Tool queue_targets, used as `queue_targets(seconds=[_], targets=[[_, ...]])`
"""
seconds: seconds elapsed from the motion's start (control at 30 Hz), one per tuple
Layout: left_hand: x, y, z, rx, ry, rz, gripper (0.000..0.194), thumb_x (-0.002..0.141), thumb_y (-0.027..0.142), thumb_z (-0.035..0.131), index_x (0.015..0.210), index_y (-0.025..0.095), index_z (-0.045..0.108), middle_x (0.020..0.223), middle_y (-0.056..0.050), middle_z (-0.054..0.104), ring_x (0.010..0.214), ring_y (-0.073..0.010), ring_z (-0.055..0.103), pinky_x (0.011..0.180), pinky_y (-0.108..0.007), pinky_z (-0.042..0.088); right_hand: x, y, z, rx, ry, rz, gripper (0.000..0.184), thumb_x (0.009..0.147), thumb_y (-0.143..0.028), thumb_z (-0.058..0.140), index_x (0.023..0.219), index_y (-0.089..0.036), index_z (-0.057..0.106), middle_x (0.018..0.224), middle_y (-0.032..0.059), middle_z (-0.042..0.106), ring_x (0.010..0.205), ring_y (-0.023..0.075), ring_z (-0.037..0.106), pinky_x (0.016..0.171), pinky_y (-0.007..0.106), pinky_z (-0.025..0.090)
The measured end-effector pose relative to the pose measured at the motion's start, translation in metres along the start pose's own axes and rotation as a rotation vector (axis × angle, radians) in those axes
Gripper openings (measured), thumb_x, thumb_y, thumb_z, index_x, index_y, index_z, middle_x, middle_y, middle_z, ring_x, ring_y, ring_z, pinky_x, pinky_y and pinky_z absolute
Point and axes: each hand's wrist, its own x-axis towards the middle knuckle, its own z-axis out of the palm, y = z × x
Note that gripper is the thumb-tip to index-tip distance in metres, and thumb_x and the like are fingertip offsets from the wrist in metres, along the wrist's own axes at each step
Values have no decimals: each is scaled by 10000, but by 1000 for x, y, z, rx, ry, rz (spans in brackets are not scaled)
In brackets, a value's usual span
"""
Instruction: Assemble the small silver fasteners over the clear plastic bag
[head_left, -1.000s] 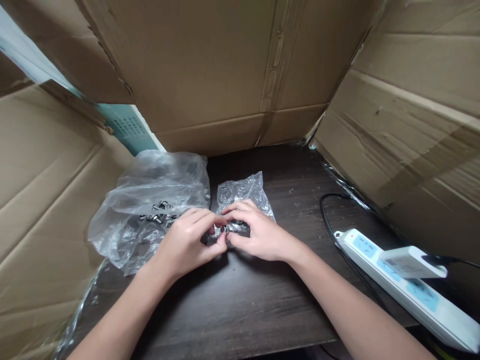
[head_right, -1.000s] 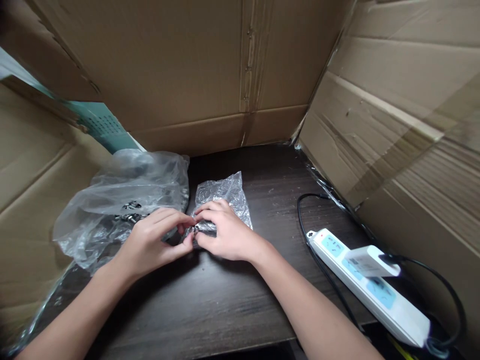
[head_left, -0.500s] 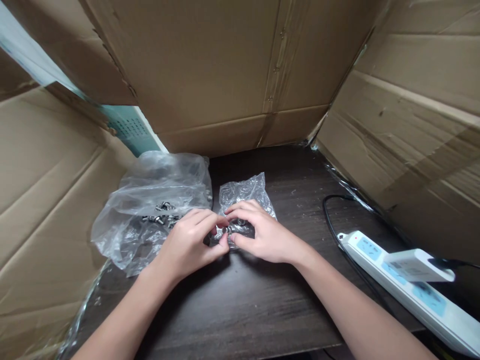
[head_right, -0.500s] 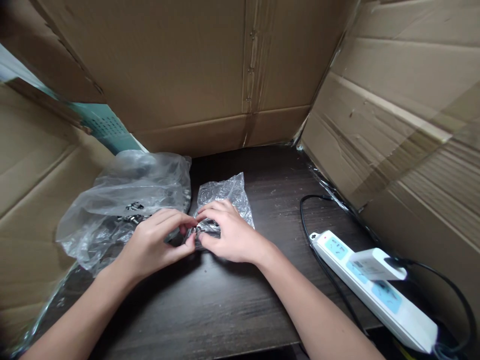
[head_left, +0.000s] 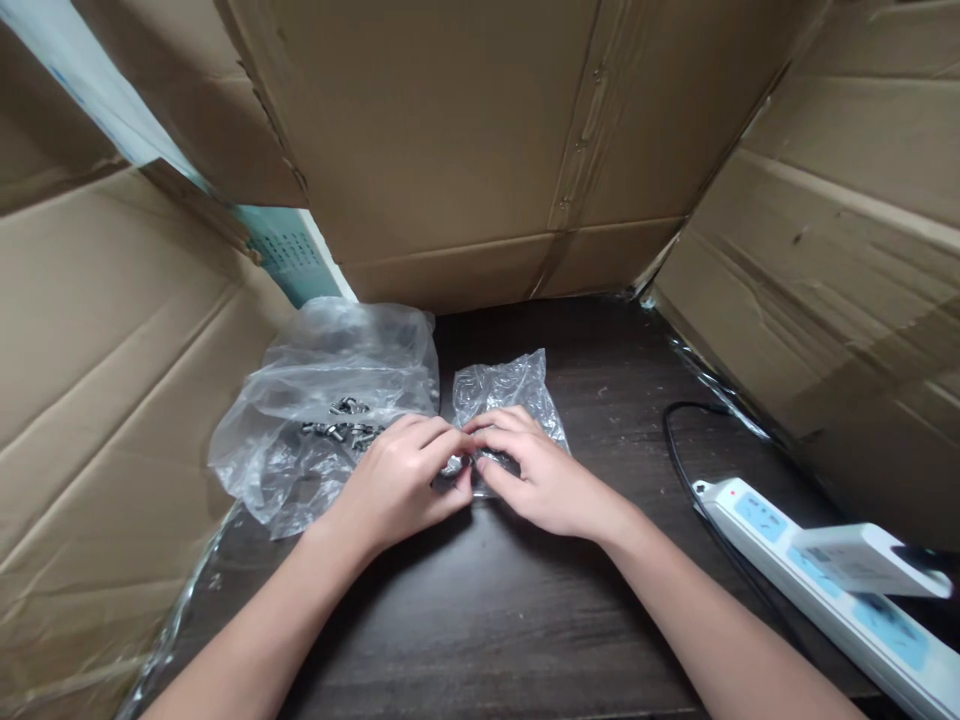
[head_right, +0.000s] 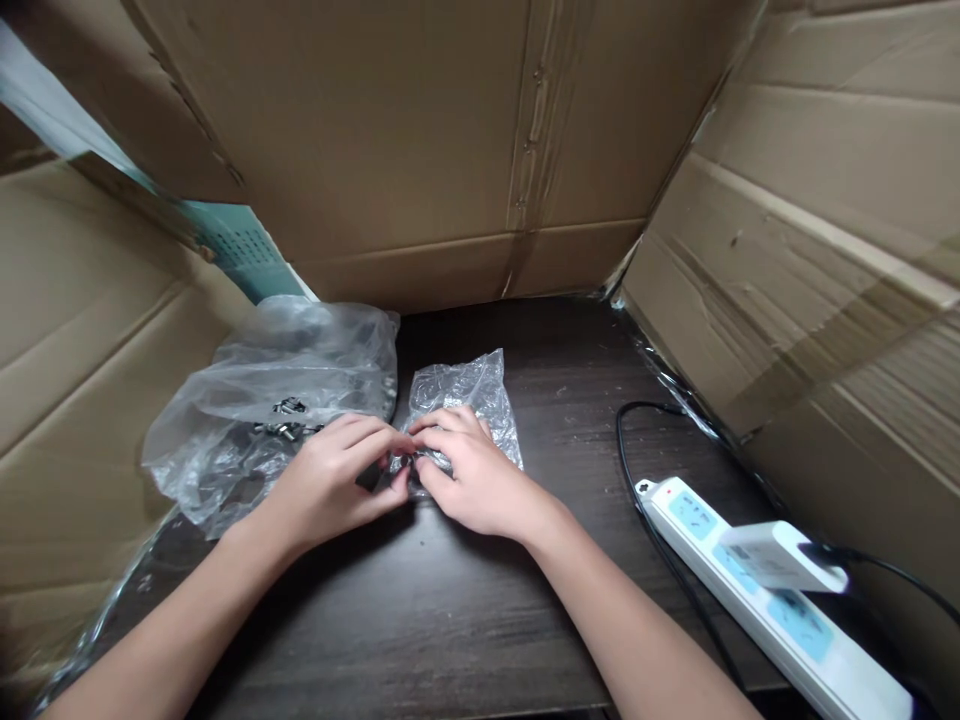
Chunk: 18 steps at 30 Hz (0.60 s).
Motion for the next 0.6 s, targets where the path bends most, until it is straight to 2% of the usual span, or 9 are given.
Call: queue_targets(seconds=[0.1,0.2,0.33,0.43,0.6], targets=[[0,1,0,22,11,6,135,827,120,606,942,156,668,846,-51,692,772,-204,627,766,-344,524,1,-2,1,3,6,17,172,937,-112,536,1025,-208,649,1238,59,618,1235,237,459,1102,473,348],[0,0,-1,11,17,6,146,823,112,603,945,165,663,829,-43,685,770,-202,628,756,-333,519,2,-4,3,6,33,34,156,886,-94,593,991,-208,612,1138,43,630,1156,228,485,1048,452,384],[0,-1,-2,-17,12,-4,143,820,116,615,947,166,657,817,-37,674,771,-201,626,759,-332,511,3,-5,4,-4,74,44,244,801,-75,653,989,-204,566,1090,39,617,1102,227,493,998,429,414],[-1,-2,-1,-18,14,-16,137,812,111,615,931,164,656,809,-34,668,762,-198,619,763,-332,507,2,-3,4,4,30,8,281,845,-71,596,1085,-216,588,1182,46,616,1169,229,481,1044,446,392],[-1,-3,0,-18,10,-26,129,815,113,615,926,165,654,788,-23,662,744,-185,614,775,-323,502,2,0,5,-13,24,11,190,934,-116,532,1043,-213,655,1231,57,614,1238,225,466,1105,447,362]])
